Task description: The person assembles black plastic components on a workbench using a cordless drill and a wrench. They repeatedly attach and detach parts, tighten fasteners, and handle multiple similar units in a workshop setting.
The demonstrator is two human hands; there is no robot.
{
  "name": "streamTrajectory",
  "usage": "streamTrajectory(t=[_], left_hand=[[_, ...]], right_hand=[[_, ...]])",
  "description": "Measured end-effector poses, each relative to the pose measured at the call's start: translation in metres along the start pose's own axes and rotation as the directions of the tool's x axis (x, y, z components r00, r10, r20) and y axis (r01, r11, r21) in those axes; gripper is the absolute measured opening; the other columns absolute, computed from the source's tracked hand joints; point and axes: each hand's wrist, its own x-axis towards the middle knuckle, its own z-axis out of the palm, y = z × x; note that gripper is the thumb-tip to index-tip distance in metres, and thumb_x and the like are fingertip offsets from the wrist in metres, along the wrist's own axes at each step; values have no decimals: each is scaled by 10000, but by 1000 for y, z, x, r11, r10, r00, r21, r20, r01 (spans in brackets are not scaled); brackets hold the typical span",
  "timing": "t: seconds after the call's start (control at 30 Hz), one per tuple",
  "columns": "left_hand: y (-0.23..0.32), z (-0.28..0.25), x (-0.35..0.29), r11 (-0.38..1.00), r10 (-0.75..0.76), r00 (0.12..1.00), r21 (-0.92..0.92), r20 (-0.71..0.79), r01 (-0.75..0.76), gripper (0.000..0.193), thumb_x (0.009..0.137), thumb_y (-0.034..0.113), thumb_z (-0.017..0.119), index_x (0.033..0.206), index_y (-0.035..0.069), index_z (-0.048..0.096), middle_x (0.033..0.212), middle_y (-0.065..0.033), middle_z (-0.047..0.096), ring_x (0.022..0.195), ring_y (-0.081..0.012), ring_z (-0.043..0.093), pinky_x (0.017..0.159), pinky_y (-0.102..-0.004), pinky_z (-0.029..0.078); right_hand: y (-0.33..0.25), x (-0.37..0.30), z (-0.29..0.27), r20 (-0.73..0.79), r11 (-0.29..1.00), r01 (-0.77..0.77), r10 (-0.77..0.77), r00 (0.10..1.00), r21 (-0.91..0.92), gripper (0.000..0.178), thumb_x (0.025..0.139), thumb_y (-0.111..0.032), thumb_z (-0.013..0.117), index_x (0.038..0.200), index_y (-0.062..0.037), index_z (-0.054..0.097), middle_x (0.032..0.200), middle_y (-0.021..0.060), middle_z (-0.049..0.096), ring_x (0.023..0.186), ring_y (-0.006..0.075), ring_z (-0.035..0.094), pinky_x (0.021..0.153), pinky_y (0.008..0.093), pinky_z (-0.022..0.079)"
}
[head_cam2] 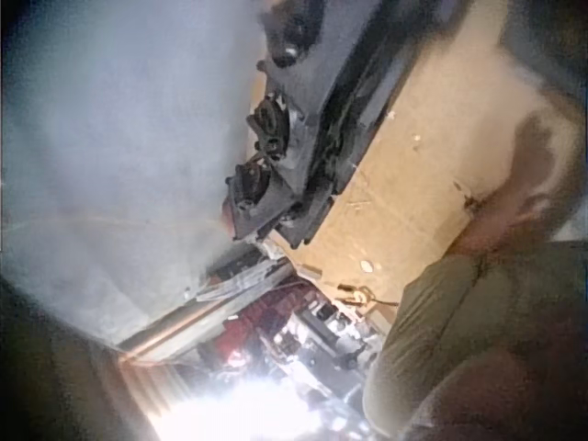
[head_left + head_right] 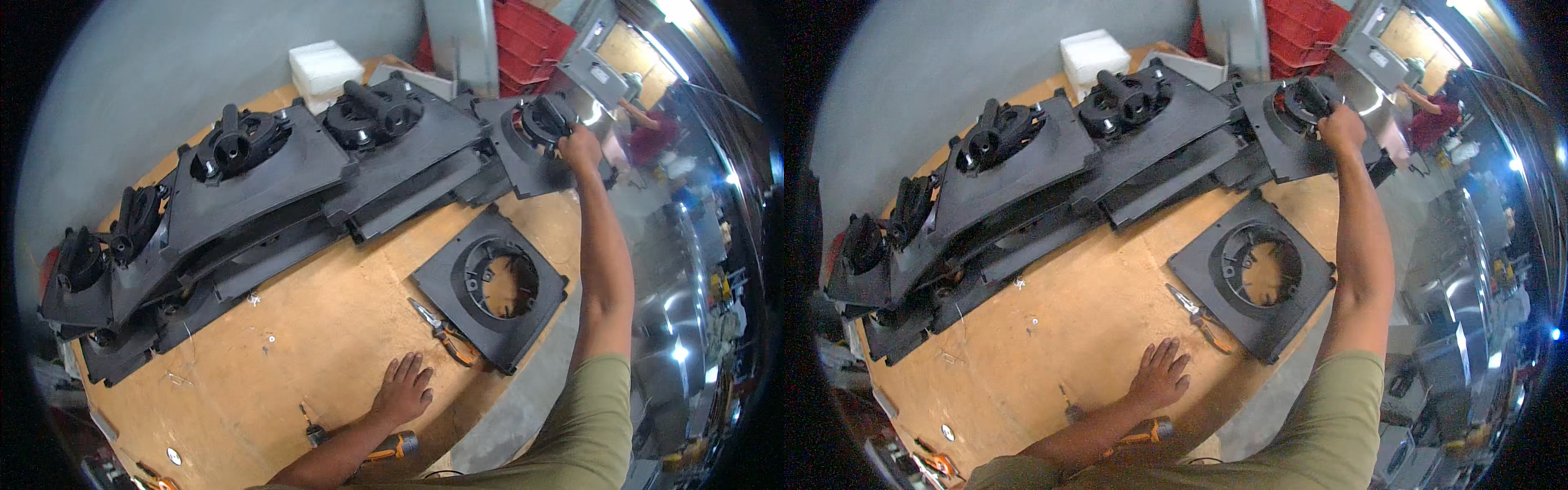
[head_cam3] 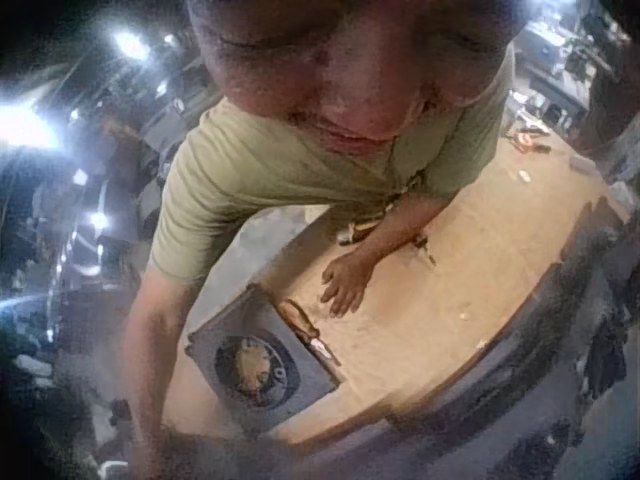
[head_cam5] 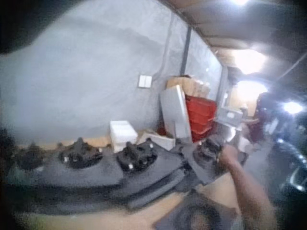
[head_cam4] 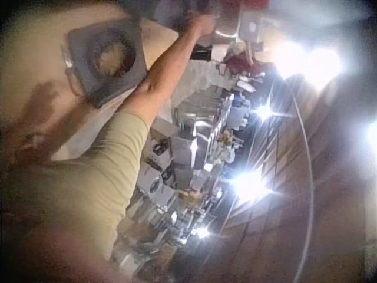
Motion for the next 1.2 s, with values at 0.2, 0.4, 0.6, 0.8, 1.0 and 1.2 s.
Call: streamTrajectory(t=[0.2,0.4,0.6,0.8,1.0,1.2], left_hand=[[1,-1,0,1000,3,1000,4,-15,-3,485,894,359,568,1294,85,561,1441,-222,438,1378,-359,369,1126,-564,259],[2,-2,3,1000,-7,1000,-12,-29,7,510,866,361,602,1287,76,554,1437,-233,430,1364,-387,377,1108,-594,270],[0,9,5,1000,3,1000,-15,-21,-3,528,846,347,634,1282,63,543,1452,-251,396,1366,-424,361,1104,-621,261],[1,10,3,1000,-2,999,-21,-52,1,522,830,322,641,1275,65,550,1460,-247,396,1385,-417,340,1115,-614,246],[1,9,2,1000,-15,1000,-19,-27,14,515,850,337,610,1286,70,554,1482,-240,380,1404,-393,322,1149,-579,205],[1,13,-3,998,-48,999,-41,-1,48,556,857,366,613,1320,66,542,1503,-232,352,1439,-374,266,1177,-555,155]], right_hand=[[-50,14,47,-12,970,238,-237,971,50,516,779,-212,631,1294,-209,598,1087,200,685,1026,379,653,882,485,523],[-40,3,75,134,921,367,-384,914,134,526,805,-241,693,1305,-142,564,1094,243,661,1046,408,625,904,492,493],[-28,-7,107,131,881,379,-428,894,284,549,873,-323,652,1344,-70,525,1138,265,647,1081,436,606,927,480,476],[-17,-32,114,54,855,322,-374,926,406,625,881,-400,634,1410,-102,483,1255,268,584,1165,420,564,1008,468,440],[22,-153,65,-145,818,325,-292,946,475,639,864,-400,663,1363,-37,494,1259,269,559,1154,433,551,1004,470,435],[16,-374,24,346,840,448,-537,770,305,806,685,-582,764,1252,-44,568,1089,185,635,1060,366,594,951,536,403]])
